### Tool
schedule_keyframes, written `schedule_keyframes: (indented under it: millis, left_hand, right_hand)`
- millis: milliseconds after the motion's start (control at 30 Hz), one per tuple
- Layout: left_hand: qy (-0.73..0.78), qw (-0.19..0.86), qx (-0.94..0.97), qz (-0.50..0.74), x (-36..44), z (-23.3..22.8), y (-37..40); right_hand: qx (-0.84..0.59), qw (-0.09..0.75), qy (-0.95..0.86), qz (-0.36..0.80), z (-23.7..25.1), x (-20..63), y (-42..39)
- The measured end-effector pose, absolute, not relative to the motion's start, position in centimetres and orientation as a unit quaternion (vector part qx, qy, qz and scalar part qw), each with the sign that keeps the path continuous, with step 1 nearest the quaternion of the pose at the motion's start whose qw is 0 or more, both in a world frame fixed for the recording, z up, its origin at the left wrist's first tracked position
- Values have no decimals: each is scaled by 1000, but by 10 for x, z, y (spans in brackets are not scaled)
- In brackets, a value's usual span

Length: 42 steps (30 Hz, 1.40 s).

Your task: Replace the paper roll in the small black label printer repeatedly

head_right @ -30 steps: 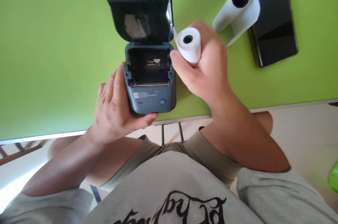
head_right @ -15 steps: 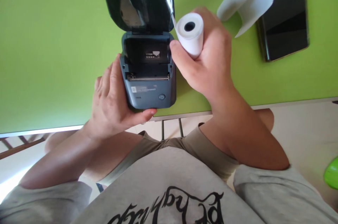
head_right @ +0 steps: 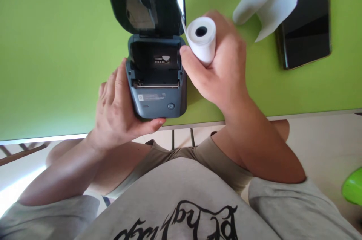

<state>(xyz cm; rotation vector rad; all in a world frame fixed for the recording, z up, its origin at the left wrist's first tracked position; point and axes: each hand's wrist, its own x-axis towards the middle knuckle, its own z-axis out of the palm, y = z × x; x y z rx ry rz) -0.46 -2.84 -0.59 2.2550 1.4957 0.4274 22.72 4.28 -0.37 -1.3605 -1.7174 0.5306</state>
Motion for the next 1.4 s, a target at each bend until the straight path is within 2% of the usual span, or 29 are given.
schedule_keyframes:
  millis: [300,700,1400]
  left_hand:
    - [531,191,809,163,-5,-6,-29]
    - [499,108,835,203,-2,-6,-27]
    - [524,112,823,191,0,-4,-25]
  right_hand:
    - [-541,422,-689,231,-3,229,44]
    - [-527,423,-701,226,-8,233,39]
    - [-541,409,-686,264,1,228,35]
